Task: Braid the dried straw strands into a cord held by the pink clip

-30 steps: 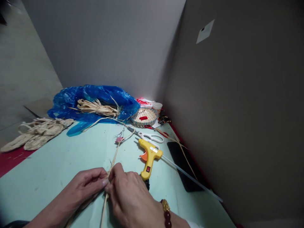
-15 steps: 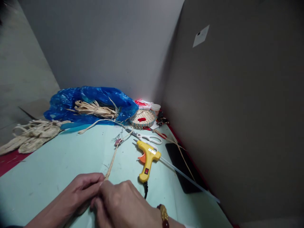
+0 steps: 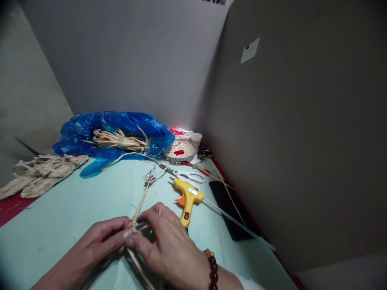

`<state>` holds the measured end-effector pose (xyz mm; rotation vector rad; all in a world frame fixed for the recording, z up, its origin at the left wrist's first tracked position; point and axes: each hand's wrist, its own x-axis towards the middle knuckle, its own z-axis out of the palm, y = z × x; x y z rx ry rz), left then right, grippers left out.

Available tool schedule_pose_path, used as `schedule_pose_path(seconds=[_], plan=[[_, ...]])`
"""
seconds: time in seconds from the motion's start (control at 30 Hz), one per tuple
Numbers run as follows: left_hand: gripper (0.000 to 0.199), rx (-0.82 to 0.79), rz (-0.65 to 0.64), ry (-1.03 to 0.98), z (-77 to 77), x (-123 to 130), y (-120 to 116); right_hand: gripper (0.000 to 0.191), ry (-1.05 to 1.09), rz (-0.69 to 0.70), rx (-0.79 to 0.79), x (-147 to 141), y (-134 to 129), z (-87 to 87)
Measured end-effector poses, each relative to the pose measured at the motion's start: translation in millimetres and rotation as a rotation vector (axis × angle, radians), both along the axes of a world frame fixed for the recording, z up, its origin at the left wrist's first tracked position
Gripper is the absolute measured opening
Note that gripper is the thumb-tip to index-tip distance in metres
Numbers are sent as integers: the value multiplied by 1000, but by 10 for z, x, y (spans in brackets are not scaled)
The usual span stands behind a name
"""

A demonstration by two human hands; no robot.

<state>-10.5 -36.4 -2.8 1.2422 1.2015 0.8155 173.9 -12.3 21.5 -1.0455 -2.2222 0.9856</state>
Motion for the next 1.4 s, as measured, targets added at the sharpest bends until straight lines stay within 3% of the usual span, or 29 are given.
schedule_pose_path(seconds=[0.1,0.2,0.27,0.43,0.53,0.6,0.67,0.73,0.77,0.93,1.03,1.1,1.27,1.4], plan=[[27,34,-8,8,39,8,-7,26,43,89,-122,-2,43,-27],[27,35,-80,-9,50,-1,-20,31,145,179,-507,-14,62,-31],[29,44,-116,36,37,-17,-18,31,175,192,-673,-20,63,-18],[36,61,-27,93,41,-27,0,30,95,143,-532,-5,81,30],[39,-73,7,-28,116,5,-3,27,129,141,-492,5,108,33],[37,-195,15,-128,167,21,-8,22,217,135,-543,6,121,29],[36,-260,7,-195,190,20,-10,18,332,142,-709,5,126,28],[34,-259,-1,-190,181,4,-12,16,383,161,-839,1,126,38],[34,-231,-1,-156,169,-6,-13,18,360,159,-827,-2,125,44],[32,31,-29,171,114,-23,-28,27,136,17,-349,-49,109,31],[28,98,-48,306,103,-18,-32,25,79,3,-254,-71,98,-23],[26,92,-78,311,102,-21,-28,20,95,38,-290,-72,103,-57],[28,58,-146,217,135,-27,-20,12,246,193,-676,-82,134,-74],[28,127,-60,311,147,-19,-44,9,183,101,-584,-112,113,-28]])
